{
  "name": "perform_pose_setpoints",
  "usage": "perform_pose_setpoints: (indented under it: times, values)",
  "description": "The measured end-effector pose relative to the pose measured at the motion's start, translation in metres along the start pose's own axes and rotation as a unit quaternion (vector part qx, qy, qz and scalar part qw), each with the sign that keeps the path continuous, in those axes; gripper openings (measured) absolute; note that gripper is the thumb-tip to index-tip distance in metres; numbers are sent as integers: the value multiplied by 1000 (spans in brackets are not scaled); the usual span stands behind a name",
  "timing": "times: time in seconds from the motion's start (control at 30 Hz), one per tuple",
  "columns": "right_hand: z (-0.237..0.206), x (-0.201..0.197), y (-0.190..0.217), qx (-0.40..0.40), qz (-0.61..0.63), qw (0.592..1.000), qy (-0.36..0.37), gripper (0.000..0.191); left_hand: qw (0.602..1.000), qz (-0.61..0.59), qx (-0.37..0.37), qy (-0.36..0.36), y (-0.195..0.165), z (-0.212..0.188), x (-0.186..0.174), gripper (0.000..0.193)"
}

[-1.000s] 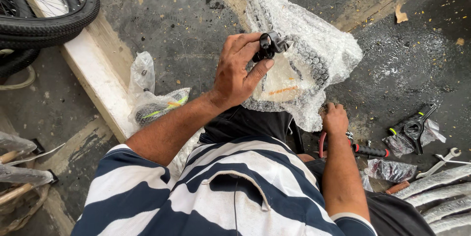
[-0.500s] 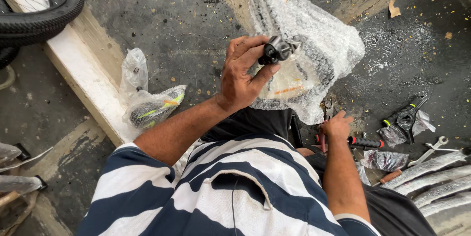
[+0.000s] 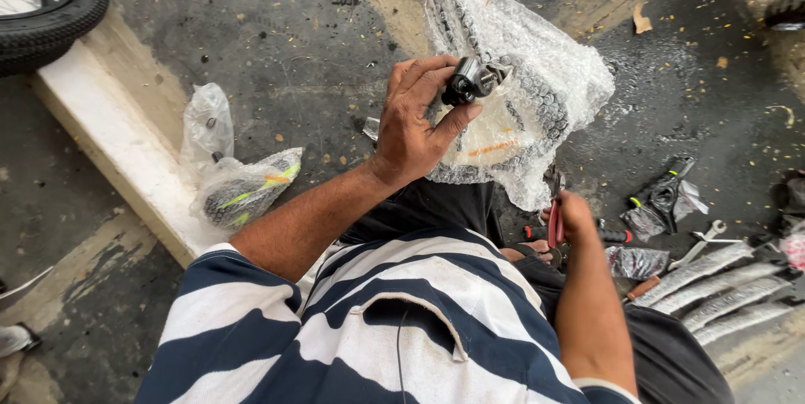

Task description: The person sits on the ground and assembles a black bicycle component, fitting small clamps and bolts onto a tube. They use pliers to grip and turn fasteners, tap parts with a hammer, and tighten fittings with a hex key while holding the assembly on bubble wrap on their lap.

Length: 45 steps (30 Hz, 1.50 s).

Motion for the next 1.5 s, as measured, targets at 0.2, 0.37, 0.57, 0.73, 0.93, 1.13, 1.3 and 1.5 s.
perform_pose_setpoints:
  times: [0.2,0.37,0.57,0.73,0.93,1.13,1.3,1.5]
  values:
    - [-58,-13,60,-108,130,981,95,37,1000,-10,9,17,4,4,2,36]
    - [-150,1,113,-283,19,958,41,69,999,-27,7,21,5,3,2,36]
    - [-284,4,171,-552,37,833,27,80,999,-38,9,12,1,4,1,37]
    - [-359,18,197,-686,138,715,-12,87,999,-34,36,2,-7,6,3,41]
    - [-366,112,216,-636,-312,700,-90,69,999,-12,45,6,-5,5,2,39]
    - [-408,71,251,-735,212,643,29,48,999,-23,44,-9,-3,4,-2,41]
    - [-392,152,228,-611,-421,664,-88,83,999,-19,49,-3,-4,9,-3,42]
    - [-397,111,252,-642,-17,766,-12,65,999,-16,43,4,-4,10,-7,40]
Point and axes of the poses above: each hand's wrist, its own z-axis towards the middle knuckle, its own x-axis out of the palm, y = z × x, the point moved 8 cm from there along z, towards the middle knuckle, and after that the axes turned 4 degrees about z, right-handed, at the moved point
